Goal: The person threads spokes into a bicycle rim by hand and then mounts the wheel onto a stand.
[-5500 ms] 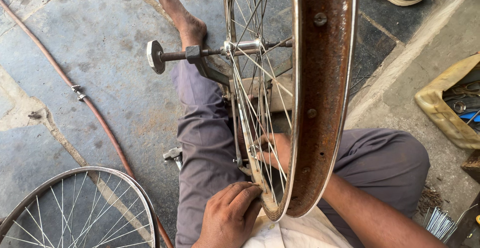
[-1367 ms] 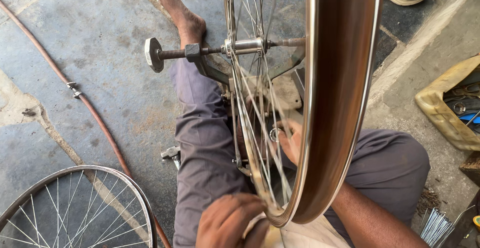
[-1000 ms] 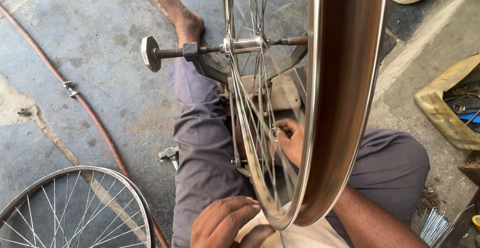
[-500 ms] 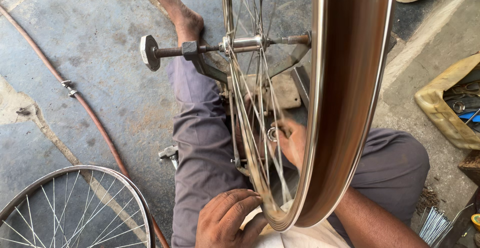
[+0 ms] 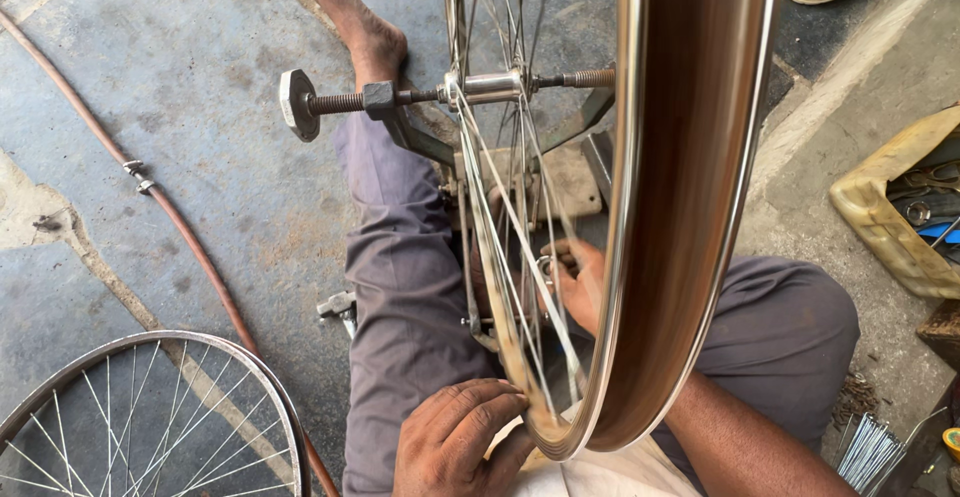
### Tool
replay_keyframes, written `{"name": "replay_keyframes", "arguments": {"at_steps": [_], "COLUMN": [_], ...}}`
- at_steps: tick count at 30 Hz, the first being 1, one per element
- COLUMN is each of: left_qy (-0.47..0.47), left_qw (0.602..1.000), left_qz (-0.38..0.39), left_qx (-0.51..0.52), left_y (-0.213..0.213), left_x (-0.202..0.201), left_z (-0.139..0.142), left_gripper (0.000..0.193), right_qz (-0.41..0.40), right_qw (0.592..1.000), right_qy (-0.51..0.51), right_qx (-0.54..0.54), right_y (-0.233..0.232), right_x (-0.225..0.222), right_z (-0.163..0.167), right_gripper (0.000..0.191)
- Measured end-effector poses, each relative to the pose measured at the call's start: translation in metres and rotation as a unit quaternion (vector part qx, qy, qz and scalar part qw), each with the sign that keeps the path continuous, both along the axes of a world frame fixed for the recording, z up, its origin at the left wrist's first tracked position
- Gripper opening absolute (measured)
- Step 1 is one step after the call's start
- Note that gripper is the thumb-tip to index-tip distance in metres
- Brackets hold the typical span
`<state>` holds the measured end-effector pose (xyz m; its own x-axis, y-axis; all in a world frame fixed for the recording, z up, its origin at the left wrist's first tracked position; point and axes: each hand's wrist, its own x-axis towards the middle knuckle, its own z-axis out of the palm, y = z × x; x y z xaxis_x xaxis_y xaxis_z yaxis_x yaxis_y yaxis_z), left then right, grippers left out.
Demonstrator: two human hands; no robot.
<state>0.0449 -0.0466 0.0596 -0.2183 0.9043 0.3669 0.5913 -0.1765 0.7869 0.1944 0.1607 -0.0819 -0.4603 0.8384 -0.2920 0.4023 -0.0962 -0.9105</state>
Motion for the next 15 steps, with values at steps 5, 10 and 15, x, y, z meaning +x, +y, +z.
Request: {"name": "replay_keyframes", "arguments": {"at_steps": [5, 10, 15], "left_qy": [0.004, 0.002, -0.001], "left_qw": [1.000, 1.000, 1.000], "left_qz": [0.002, 0.006, 0.013], "left_qx": [0.004, 0.005, -0.002], "left_y": [0.000, 0.000, 0.000], "left_x": [0.000, 0.001, 0.003], "left_z": [0.002, 0.003, 0.004], "left_gripper": [0.033, 0.032, 0.030], "right_qz": [0.015, -0.034, -0.026], "right_qw": [0.983, 0.990, 0.999], "right_qy": [-0.100, -0.139, 0.019], "right_qx": [0.153, -0.019, -0.027], "right_y": [-0.001, 0.001, -0.001], "right_x": [0.005, -0.004, -0.002], "right_z": [0.007, -0.006, -0.004], "right_gripper": [0.021, 0.020, 0.021]}}
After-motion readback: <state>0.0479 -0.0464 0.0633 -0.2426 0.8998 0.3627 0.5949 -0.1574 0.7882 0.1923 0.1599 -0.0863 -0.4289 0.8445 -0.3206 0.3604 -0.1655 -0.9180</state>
